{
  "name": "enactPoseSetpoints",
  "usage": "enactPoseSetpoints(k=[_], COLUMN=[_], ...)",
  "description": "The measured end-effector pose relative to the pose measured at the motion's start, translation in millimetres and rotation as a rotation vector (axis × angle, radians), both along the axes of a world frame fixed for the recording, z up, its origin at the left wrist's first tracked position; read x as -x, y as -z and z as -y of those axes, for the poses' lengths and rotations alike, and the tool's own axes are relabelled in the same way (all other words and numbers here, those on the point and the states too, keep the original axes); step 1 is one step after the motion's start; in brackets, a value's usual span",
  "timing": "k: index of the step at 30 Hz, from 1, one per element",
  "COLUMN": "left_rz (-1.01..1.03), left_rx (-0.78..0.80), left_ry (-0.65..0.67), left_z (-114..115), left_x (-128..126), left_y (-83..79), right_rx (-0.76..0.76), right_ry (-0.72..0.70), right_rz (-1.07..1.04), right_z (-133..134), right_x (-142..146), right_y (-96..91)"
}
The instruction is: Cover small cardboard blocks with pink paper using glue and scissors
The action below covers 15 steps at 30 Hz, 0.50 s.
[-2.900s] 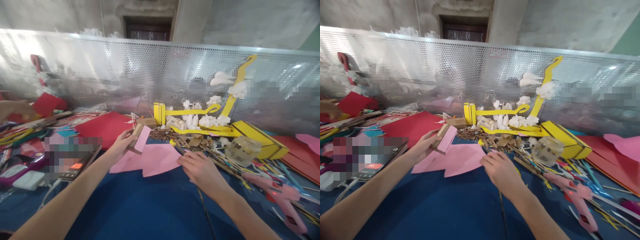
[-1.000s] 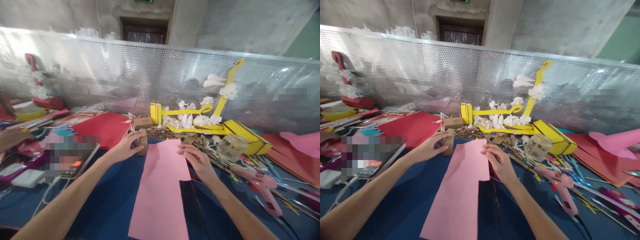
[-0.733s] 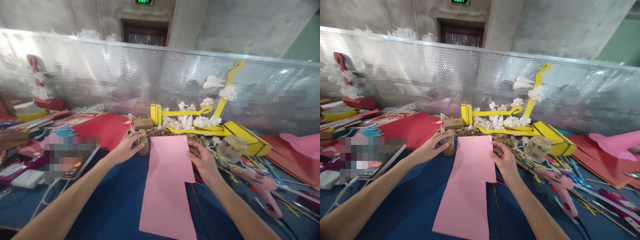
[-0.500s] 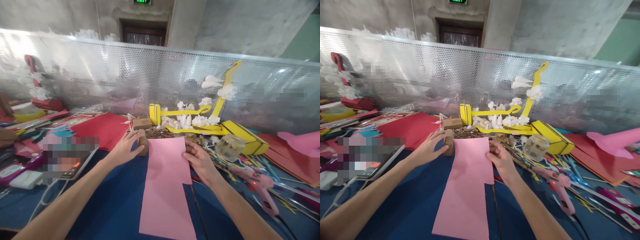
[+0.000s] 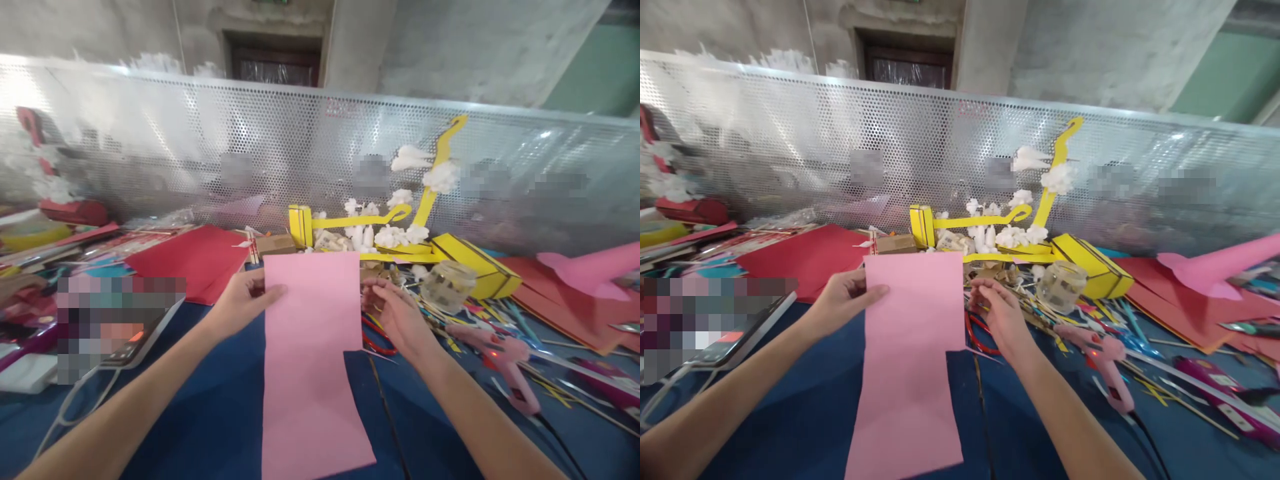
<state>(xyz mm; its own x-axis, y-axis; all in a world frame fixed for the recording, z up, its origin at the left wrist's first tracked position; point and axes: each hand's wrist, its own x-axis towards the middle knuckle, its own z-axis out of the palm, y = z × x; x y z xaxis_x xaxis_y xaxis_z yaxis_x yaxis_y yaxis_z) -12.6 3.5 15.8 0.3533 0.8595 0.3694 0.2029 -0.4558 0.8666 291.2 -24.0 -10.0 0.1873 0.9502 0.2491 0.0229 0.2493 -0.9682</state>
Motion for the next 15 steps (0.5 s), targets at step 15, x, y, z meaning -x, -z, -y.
enactPoseSetpoints(k=[15], left_rz=[-0.498], left_rx=[0.239], left_ry=[-0.138], left_z=[29.4], left_x=[28.3], left_y=[1.6], right_rx=[-0.064], right_ry=[0.158], right_rz=[0.948], right_z=[-16.2], right_x=[-37.1], right_y=[22.7])
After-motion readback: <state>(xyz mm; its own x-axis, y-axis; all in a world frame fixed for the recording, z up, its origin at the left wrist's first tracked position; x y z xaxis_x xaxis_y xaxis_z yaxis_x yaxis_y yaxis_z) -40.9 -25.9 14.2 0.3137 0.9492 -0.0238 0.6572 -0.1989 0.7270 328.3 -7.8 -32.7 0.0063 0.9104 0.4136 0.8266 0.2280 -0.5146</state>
